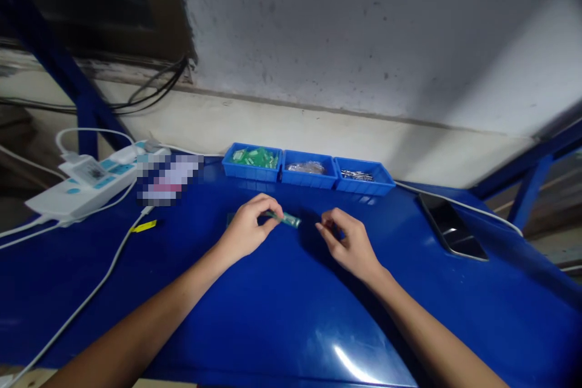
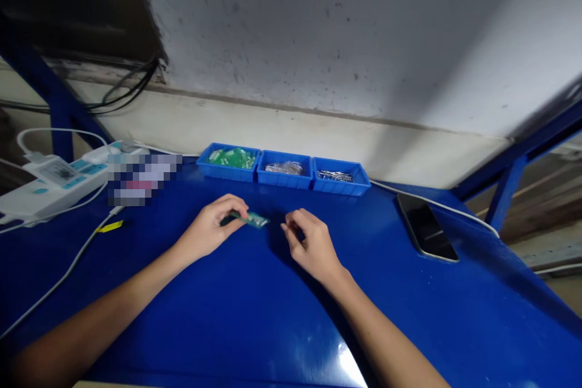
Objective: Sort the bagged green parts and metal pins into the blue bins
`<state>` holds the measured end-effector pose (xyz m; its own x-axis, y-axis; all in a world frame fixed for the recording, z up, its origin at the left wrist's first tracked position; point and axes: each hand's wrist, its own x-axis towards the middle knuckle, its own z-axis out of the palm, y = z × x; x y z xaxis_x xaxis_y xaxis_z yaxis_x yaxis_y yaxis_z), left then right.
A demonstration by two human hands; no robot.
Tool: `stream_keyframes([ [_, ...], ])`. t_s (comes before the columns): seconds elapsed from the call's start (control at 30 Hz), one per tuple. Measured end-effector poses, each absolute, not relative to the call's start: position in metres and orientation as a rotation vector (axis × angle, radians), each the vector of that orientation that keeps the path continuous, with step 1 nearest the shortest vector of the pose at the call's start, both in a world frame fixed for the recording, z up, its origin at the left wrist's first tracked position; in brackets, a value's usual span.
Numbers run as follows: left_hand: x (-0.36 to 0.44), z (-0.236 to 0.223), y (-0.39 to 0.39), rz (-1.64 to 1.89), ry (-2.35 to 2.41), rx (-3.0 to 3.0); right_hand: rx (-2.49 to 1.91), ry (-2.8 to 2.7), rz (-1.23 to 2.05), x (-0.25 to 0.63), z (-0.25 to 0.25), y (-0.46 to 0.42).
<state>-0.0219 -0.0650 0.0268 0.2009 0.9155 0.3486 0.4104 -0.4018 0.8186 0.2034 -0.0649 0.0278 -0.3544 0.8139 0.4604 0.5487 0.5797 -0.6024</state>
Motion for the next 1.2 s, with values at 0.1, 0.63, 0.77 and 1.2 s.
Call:
stream_keyframes([
  [0.1, -0.014, 0.032, -0.073, 1.113, 1.146, 2.013, -1.094, -2.127, 0.622, 0.205, 0.032, -0.069],
  [0.63, -0.010, 0.042, -0.080, 1.078, 1.173, 1.833, -1.100, -2.019, 0.586, 0.199, 0.030, -0.076],
  [0.77, -0.010, 0.041, -0.082, 0.918, 1.159, 1.514, -0.961, -2.074, 0.403, 0.203, 0.031, -0.077],
  [1.2, 0.009, 0.034, -0.090, 0.867, 1.057, 1.257, -0.803, -2.527, 0.258, 0.193, 0.041, -0.090],
])
